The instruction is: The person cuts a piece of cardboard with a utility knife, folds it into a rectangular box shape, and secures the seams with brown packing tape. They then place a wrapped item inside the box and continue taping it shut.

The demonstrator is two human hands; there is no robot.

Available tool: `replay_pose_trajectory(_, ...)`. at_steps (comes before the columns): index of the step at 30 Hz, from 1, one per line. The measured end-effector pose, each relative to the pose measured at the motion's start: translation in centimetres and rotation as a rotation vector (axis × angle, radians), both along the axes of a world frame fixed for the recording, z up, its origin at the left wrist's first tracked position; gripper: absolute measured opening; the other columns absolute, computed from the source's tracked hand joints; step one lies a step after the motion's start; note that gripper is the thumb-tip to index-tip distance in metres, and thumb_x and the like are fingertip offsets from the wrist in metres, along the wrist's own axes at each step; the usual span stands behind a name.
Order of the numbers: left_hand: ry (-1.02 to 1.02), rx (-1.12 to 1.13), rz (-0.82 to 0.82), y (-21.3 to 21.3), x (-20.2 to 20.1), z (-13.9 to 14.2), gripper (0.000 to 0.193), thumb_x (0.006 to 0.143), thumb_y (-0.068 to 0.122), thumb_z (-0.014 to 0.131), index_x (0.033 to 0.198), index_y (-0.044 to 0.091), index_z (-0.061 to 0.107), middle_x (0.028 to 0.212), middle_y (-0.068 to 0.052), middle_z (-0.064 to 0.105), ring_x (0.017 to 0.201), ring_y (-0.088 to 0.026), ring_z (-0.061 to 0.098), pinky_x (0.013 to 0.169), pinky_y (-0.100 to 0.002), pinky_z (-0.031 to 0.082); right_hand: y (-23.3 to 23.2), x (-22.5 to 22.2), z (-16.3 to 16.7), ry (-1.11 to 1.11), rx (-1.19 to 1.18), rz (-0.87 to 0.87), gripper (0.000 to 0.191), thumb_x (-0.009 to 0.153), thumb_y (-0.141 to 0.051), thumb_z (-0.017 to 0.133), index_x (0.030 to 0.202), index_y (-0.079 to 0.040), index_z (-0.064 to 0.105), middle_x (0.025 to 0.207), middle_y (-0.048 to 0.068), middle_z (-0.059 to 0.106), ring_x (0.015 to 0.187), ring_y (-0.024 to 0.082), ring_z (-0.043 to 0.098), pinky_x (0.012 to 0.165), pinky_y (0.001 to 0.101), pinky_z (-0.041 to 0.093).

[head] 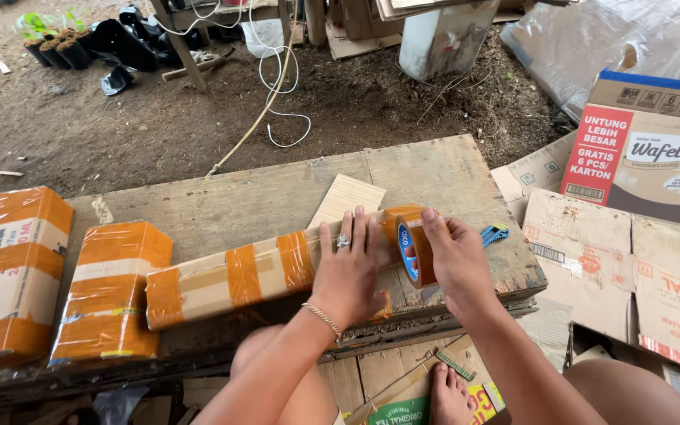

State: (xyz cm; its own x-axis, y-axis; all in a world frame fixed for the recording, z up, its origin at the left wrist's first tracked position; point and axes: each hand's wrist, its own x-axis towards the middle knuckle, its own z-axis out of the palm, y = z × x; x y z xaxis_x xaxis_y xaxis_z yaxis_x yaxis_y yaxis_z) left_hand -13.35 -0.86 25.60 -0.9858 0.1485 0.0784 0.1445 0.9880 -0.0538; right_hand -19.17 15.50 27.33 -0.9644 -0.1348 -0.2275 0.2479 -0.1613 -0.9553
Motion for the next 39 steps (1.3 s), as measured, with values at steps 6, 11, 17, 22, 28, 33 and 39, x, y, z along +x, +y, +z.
replay_pose_trajectory(6, -0.008, -0.020, 0.012, 1.7, -0.8, 2.2, 0.134, 0.064, 0.065, 0.085, 0.153, -0.011, 0.019, 0.153, -0.030, 0.032, 0.145, -0.043, 0.029, 0.117, -0.064, 0.019, 1.4, 1.4, 0.0, 0.079, -0.005, 0.006, 0.044, 0.101, -0.041, 0.058, 0.097, 0.002, 0.067, 0.076, 0.008, 0.071, 0.061, 0.011, 0.065, 0.054, 0.0278, 0.053)
replay_pose_trajectory(11, -0.164, 0.093, 0.075, 1.6, -1.5, 2.6, 0.136, 0.064, 0.064, 0.087, 0.156, -0.007, 0.017, 0.146, -0.023, 0.042, 0.137, -0.033, 0.042, 0.116, -0.057, 0.028, 2.1, 2.7, -0.7, 0.093, 0.005, -0.044, 0.037, 0.101, -0.035, 0.060, 0.100, 0.002, 0.067, 0.078, 0.007, 0.071, 0.062, 0.010, 0.064, 0.055, 0.0266, 0.052)
replay_pose_trajectory(17, -0.197, 0.110, 0.104, 1.0, -3.3, 2.9, 0.132, 0.064, 0.056, 0.093, 0.157, -0.002, 0.018, 0.142, -0.021, 0.046, 0.131, -0.033, 0.051, 0.116, -0.053, 0.030, 3.6, 3.8, -2.0, -0.036, 0.047, -0.023, 0.031, 0.098, -0.030, 0.063, 0.103, 0.000, 0.068, 0.078, 0.008, 0.071, 0.060, 0.011, 0.063, 0.053, 0.0283, 0.051)
replay_pose_trajectory(22, -0.192, 0.115, 0.085, 0.5, -4.5, 2.1, 0.129, 0.062, 0.056, 0.094, 0.153, -0.002, 0.023, 0.140, -0.022, 0.047, 0.131, -0.036, 0.051, 0.113, -0.055, 0.033, 4.2, 5.3, -5.8, 0.001, -0.047, -0.064, 0.030, 0.098, -0.027, 0.064, 0.106, 0.001, 0.069, 0.085, 0.005, 0.075, 0.068, 0.007, 0.066, 0.060, 0.0245, 0.055)
replay_pose_trajectory(28, -0.217, 0.095, 0.079, 0.0, -5.3, 0.9, 0.124, 0.064, 0.055, 0.094, 0.152, 0.001, 0.025, 0.137, -0.022, 0.048, 0.131, -0.039, 0.049, 0.111, -0.055, 0.033, 3.7, 7.4, -11.3, -0.064, 0.042, -0.138, 0.030, 0.100, -0.028, 0.062, 0.100, 0.001, 0.066, 0.074, 0.008, 0.070, 0.055, 0.010, 0.057, 0.048, 0.0272, 0.046)
replay_pose_trajectory(33, -0.195, 0.096, 0.048, 0.6, -4.4, 1.8, 0.125, 0.061, 0.058, 0.092, 0.154, 0.003, 0.029, 0.136, -0.019, 0.052, 0.127, -0.038, 0.053, 0.110, -0.053, 0.037, 4.2, 8.6, -10.5, -0.080, 0.042, -0.125, 0.031, 0.100, -0.029, 0.061, 0.097, 0.001, 0.064, 0.072, 0.008, 0.069, 0.052, 0.011, 0.057, 0.046, 0.0284, 0.047)
replay_pose_trajectory(39, -0.466, 0.179, -0.038, 0.4, -6.0, 3.0, 0.117, 0.049, 0.067, 0.087, 0.145, 0.011, 0.050, 0.131, -0.016, 0.062, 0.119, -0.037, 0.062, 0.100, -0.043, 0.050, 5.4, 9.3, -5.4, -0.126, 0.047, -0.092, 0.030, 0.098, -0.030, 0.060, 0.102, -0.001, 0.067, 0.076, 0.009, 0.072, 0.057, 0.013, 0.063, 0.049, 0.0295, 0.052)
